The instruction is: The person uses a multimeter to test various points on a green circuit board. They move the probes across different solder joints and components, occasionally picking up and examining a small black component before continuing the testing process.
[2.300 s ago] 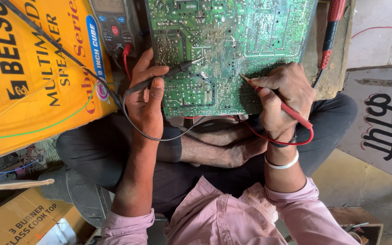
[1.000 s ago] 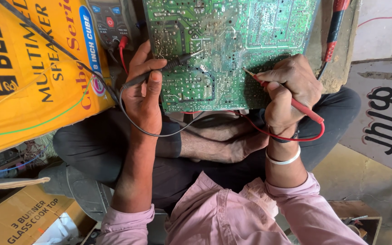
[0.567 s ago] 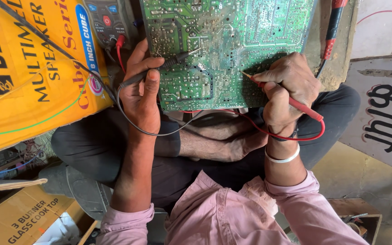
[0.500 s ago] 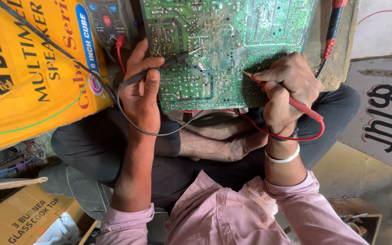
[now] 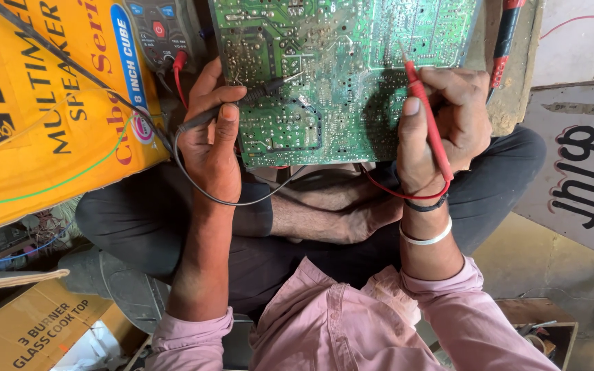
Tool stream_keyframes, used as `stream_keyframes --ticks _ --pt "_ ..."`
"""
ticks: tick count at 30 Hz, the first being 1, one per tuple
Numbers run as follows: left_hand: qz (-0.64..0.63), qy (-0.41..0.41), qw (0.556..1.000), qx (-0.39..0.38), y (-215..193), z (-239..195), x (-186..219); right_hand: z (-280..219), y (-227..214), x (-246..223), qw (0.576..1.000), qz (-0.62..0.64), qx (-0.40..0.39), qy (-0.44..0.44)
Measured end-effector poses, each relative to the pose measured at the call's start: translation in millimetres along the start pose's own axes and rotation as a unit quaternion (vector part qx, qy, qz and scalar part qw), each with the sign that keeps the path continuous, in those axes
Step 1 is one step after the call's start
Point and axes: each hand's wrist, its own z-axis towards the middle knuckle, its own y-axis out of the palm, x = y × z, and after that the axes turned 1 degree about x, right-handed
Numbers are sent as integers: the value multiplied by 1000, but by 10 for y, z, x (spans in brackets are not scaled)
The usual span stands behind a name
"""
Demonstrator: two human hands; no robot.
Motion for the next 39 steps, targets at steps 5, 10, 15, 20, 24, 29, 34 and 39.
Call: stream_keyframes --ticks 5,10,15,20,24,29,34,39 --pt "7 5 1000 -1 -6 5 -14 -20 -29 16 1000 3 -19 9" --pt "9 -2 1000 5 -7 2 -11 -68 -58 67 1000 9 -28 9" --pt "15 8 1000 -1 4 4 7 -76 -13 202 997 31 49 -59" --pt "73 13 997 3 31 9 73 -40 -39 249 964 165 195 -78" --pt "102 21 995 0 61 -9 128 -77 -76 195 956 193 215 -57" --pt "78 27 997 -5 82 -8 138 -257 -177 200 952 219 212 -41" --pt "76 12 997 5 86 -12 137 -777 -405 172 965 224 127 -40" --pt "106 15 994 8 38 -36 90 -1214 -526 145 974 145 -176 -18"
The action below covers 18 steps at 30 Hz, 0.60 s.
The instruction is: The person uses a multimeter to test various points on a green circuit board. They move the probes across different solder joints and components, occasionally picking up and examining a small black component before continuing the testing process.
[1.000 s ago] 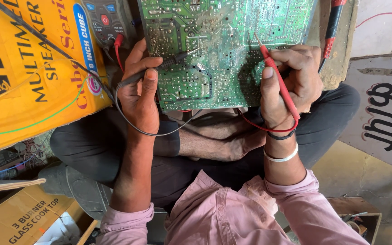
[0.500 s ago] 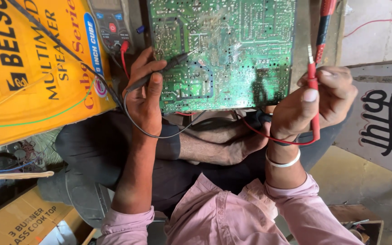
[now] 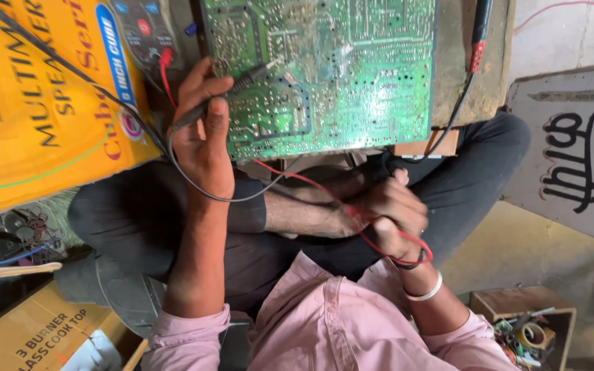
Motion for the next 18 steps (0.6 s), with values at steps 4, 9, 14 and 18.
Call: stream_keyframes --ticks 4,9,14,18 --pt "3 0 1000 9 -10 -1 -74 -75 207 -35 977 -89 -120 153" --pt "2 4 1000 5 -56 3 -140 103 300 16 962 -146 -164 162" --pt "-9 39 999 -9 -64 36 -186 314 316 185 923 -267 -146 236" --pt "-11 89 996 -22 -67 109 -222 408 253 298 930 -272 -159 188"
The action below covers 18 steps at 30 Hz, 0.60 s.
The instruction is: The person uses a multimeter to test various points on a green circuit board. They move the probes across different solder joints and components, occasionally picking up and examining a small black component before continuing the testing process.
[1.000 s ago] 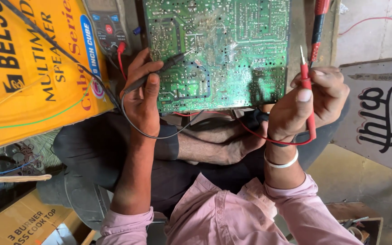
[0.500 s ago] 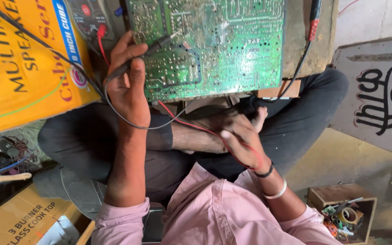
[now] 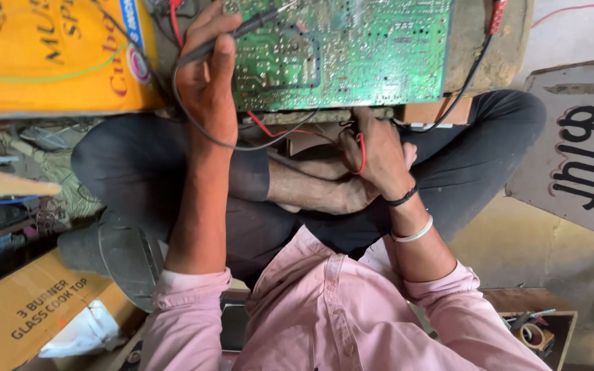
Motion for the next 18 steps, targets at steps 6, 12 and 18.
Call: stream_keyframes --ticks 6,12,18 --pt "76 -69 994 40 -20 50 -85 -2 -18 1 1000 4 -6 -1" --pt "48 -24 998 15 13 84 -45 -31 -39 -30 1000 -16 17 -21" --pt "19 -5 1000 13 53 75 -17 -284 17 37 1000 -26 5 6"
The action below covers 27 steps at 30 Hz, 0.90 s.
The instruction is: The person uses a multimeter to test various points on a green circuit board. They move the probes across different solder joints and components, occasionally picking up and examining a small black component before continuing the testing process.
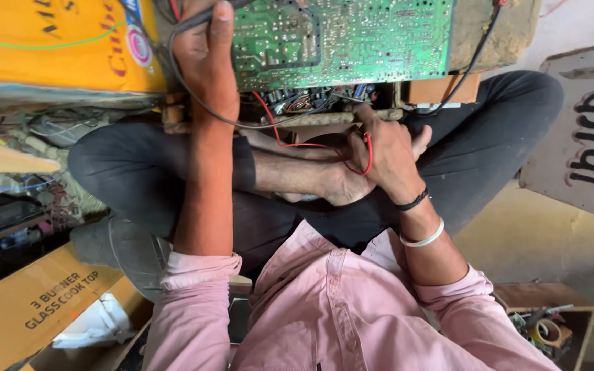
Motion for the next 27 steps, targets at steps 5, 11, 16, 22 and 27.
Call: stream_keyframes --ticks 5,11,16,22,27 --pt "-11 -20 1000 1 -29 -31 -7 -38 -68 -1 999 -5 -33 -14" --pt "-26 8 1000 4 -6 -34 -64 8 -198 -66 994 -5 -102 28" --pt "-60 -2 998 9 13 -46 -38 -31 -380 -149 988 126 -84 10" --pt "-41 -29 999 12 8 -80 19 -23 -418 -133 984 170 -59 -12" --pt "-41 -22 999 19 14 -84 -8 15 -331 -37 978 89 -165 -92"
